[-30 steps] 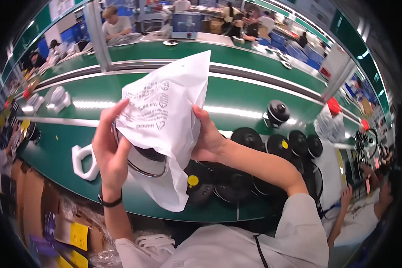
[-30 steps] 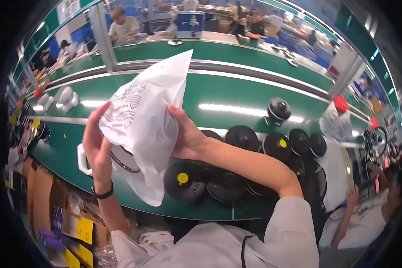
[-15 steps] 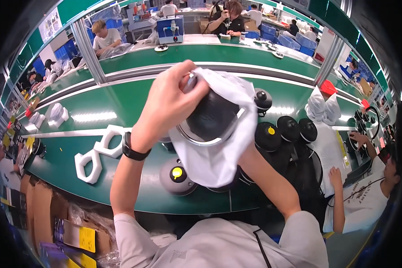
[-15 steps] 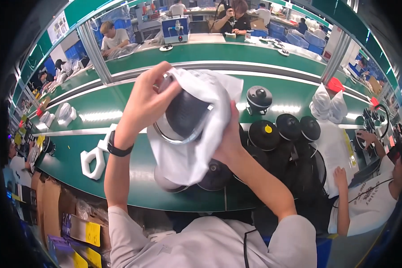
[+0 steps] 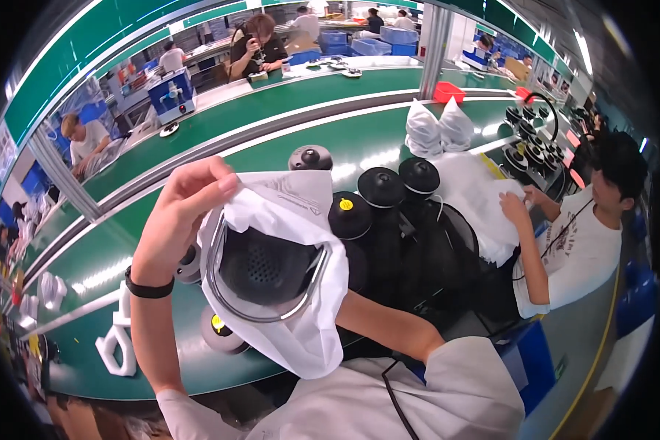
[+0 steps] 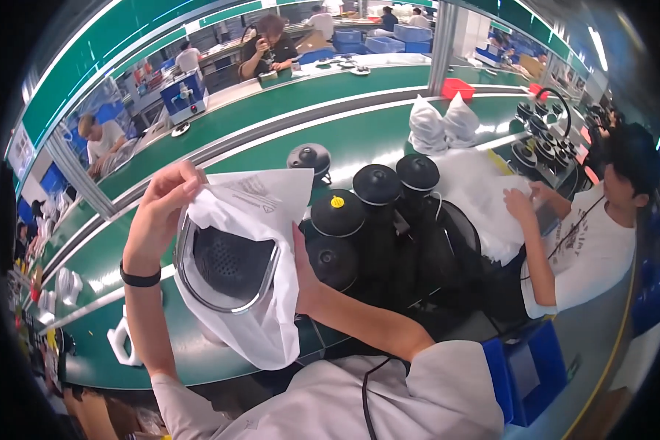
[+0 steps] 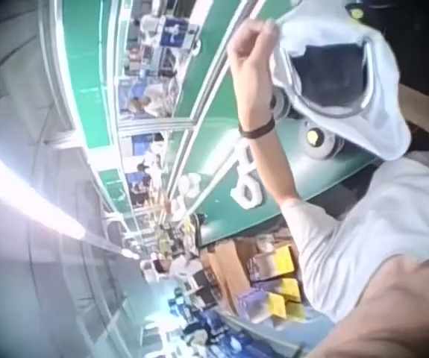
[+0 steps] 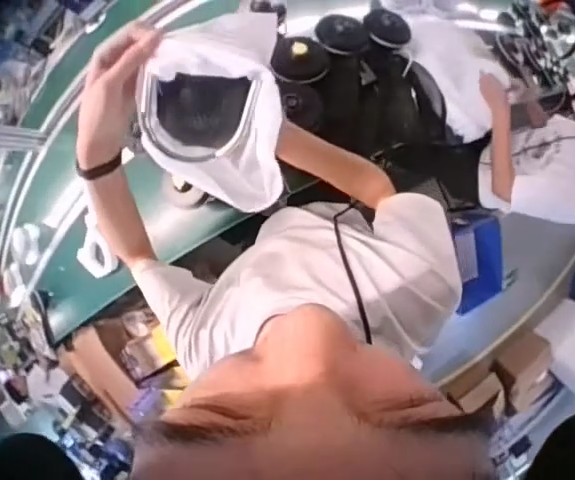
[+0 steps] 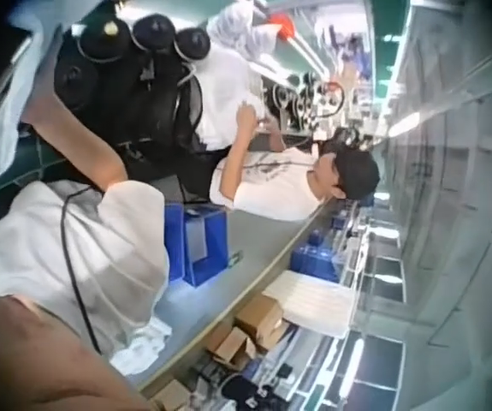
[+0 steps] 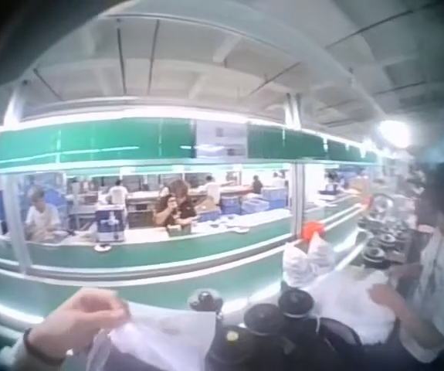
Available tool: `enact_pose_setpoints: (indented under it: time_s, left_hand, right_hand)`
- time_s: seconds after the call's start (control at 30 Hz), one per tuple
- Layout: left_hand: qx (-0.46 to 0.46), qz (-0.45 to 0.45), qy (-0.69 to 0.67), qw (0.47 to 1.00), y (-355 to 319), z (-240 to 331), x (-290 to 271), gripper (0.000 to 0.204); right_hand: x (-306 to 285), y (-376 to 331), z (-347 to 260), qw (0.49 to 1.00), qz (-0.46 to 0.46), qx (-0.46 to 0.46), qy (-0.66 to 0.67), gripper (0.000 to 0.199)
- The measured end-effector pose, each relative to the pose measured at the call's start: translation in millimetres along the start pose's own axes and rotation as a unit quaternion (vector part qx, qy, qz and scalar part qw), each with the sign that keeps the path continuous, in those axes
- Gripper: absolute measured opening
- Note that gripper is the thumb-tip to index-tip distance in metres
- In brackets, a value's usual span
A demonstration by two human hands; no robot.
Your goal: Packaging industrial light fixture components into protective bags and placing them into foam inserts on an assembly line.
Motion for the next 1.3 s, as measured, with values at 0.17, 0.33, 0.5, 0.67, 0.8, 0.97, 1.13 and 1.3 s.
enact_pose_setpoints:
  time_s: [0.17,0.33,0.5,0.67,0.8,0.97,1.13,1.3]
  left_hand:
    - [0.021,0.173,0.107,0.979,27,-2,22,0.020]
    - [-0.002,0.140,0.284,0.948,29,0,30,0.031]
    - [-0.029,0.086,0.263,0.961,19,4,48,0.043]
    - [-0.073,-0.022,0.112,0.991,20,-6,37,0.025]
    - [0.064,0.160,0.374,0.911,9,7,38,0.016]
    - [0.211,0.248,0.601,0.730,-8,25,36,0.019]
    - [0.099,0.301,0.481,0.817,-24,13,13,0.012]
    - [-0.066,0.222,0.146,0.962,-18,1,17,0.030]
  right_hand:
    - [-17,-11,-13,0.988,-0.102,0.023,0.109,0.075]
    - [26,-40,-39,0.956,-0.133,-0.135,-0.223,0.083]
    - [16,-52,-52,0.842,-0.021,-0.181,-0.509,0.074]
    - [14,-34,-46,0.861,0.008,-0.158,-0.484,0.073]
    - [21,-26,-47,0.923,-0.022,-0.146,-0.356,0.074]
    - [36,-18,-49,0.972,-0.061,-0.133,-0.185,0.078]
    - [43,-17,-53,0.989,-0.088,-0.122,-0.008,0.083]
    - [33,-16,-55,0.993,-0.044,-0.111,-0.023,0.089]
Point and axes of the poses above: each hand's wrist, its own y-axis towards the middle knuckle, its own x-axis out of the palm, z = x × y, the point moved 5 cm from there along y, towards the middle knuckle, and after that the axes turned 5 degrees about -x, right-handed, at the moved point
